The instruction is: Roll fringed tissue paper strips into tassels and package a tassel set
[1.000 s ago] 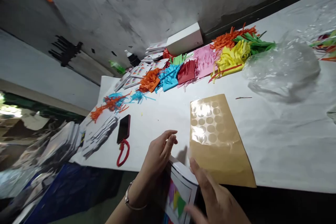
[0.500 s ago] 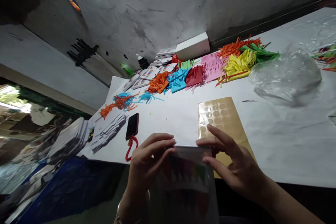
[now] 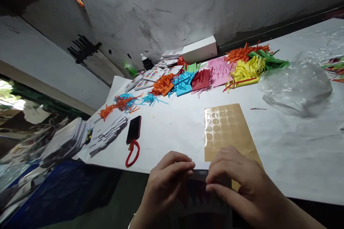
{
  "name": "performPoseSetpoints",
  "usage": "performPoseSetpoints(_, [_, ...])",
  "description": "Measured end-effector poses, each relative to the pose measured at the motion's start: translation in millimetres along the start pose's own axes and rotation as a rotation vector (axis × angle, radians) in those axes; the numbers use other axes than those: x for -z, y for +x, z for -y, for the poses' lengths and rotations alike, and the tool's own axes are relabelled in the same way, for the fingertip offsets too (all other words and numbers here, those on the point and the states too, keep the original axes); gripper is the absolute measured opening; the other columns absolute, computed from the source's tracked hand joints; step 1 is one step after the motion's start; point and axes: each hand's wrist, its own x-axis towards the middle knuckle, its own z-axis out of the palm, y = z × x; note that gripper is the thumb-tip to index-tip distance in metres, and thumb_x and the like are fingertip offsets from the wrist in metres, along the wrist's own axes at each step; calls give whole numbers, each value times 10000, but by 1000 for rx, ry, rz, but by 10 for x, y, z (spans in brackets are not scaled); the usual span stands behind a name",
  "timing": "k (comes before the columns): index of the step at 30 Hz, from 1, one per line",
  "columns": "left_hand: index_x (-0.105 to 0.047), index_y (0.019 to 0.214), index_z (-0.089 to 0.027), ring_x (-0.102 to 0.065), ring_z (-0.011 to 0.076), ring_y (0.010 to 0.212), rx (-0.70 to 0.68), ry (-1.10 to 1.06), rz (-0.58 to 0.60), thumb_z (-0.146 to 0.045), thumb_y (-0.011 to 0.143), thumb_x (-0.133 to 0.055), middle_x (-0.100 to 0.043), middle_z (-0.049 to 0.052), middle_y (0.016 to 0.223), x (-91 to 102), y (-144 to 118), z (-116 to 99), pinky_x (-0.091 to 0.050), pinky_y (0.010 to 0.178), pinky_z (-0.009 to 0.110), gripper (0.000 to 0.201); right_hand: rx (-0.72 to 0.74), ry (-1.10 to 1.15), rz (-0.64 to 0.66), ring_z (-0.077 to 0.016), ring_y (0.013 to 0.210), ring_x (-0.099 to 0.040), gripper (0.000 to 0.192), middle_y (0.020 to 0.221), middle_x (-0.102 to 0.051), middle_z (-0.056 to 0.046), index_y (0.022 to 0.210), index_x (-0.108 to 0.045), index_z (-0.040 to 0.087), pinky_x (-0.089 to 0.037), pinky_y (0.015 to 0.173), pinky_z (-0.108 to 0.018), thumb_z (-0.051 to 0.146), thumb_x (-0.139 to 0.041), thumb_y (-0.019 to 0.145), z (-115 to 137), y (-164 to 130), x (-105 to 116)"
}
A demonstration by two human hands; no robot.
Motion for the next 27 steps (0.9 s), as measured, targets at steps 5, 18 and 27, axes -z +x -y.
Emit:
performPoseSetpoints(5, [-729,1078,-175,-692,203,913,1,-7,-1,-72,926,-603,-694,114,1003,-43,20,5,-590,748,307,223,-373,81,133,-118,701,-647,108,760,-677,52,802,-650,255,-486,606,-219,219,-636,903,20,148,-83])
performPoseSetpoints(18, [-745,1046,-153,-706,210,863,7,19,-2,-94,936,-576,-708,131,970,-89,80,-46,-596,707,320,210,-150,-191,-102,-117,703,-611,120,842,-621,25,965,-591,247,-492,633,-228,133,-558,948,-135,55,-315])
performPoseSetpoints(27, [-683,1158,-177,-706,193,840,-27,12,-43,-51,914,-600,-704,106,954,-136,65,-3,-595,691,291,288,221,-404,-208,-169,768,-527,186,812,-579,-19,1121,-681,184,-381,722,-332,127,-541,1013,-212,-75,-407])
